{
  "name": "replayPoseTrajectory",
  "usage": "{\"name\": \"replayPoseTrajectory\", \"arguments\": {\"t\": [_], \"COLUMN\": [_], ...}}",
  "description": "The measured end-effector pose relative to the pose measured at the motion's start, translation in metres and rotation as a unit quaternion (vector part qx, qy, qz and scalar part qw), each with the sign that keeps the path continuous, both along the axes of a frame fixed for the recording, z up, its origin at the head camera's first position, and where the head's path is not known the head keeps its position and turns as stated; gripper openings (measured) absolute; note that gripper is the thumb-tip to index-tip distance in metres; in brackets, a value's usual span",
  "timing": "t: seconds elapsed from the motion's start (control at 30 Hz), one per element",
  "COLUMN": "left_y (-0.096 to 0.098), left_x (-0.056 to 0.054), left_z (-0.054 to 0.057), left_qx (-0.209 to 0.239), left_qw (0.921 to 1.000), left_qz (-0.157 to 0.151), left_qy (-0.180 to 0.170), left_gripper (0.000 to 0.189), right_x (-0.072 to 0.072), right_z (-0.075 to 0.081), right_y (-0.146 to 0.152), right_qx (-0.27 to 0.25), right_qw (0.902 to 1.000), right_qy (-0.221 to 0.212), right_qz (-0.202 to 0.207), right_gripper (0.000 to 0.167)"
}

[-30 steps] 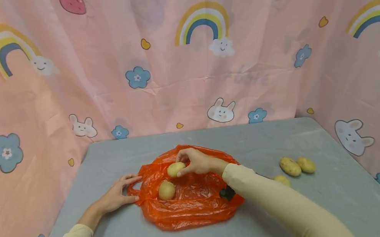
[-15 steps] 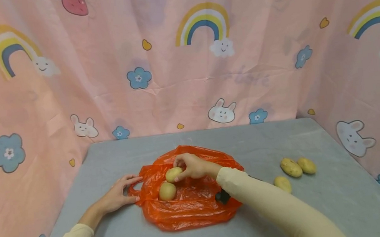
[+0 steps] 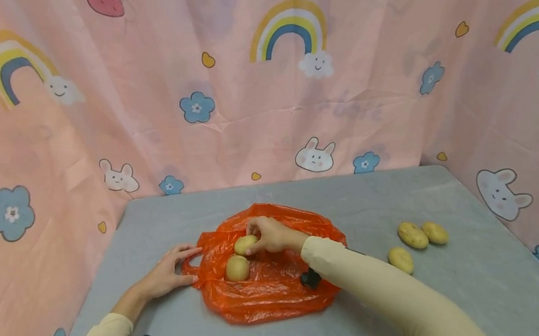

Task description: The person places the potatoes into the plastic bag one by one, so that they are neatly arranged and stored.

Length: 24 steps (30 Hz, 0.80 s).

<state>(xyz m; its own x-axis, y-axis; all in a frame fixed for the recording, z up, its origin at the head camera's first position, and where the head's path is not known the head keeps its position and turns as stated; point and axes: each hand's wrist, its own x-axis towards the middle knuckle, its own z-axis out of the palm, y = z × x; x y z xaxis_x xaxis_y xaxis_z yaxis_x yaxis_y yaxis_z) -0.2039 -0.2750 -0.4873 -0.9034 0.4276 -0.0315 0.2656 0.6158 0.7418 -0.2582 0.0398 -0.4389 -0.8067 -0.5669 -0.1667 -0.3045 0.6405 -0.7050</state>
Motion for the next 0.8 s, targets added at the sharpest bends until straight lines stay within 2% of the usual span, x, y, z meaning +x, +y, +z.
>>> {"name": "replayPoseTrajectory", "arguments": {"t": [0.4,0.63,0.8], "left_y": [0.0,0.001,0.001], "left_x": [-0.001,-0.002,0.0], "left_z": [-0.002,-0.002,-0.001], "left_qx": [-0.013,-0.011,-0.012], "left_qw": [0.9999,0.9999,0.9999], "left_qz": [0.005,0.007,0.005], "left_qy": [-0.002,-0.003,-0.008], "left_gripper": [0.066,0.067,0.067], "right_x": [0.005,0.005,0.006], "right_z": [-0.002,0.009,0.016], "right_y": [0.002,0.008,0.013], "right_qx": [0.031,0.013,-0.001], "right_qw": [0.9993,0.9993,0.9989], "right_qy": [0.014,-0.02,-0.02], "right_qz": [0.019,0.027,0.043], "right_gripper": [0.028,0.036,0.046]}}
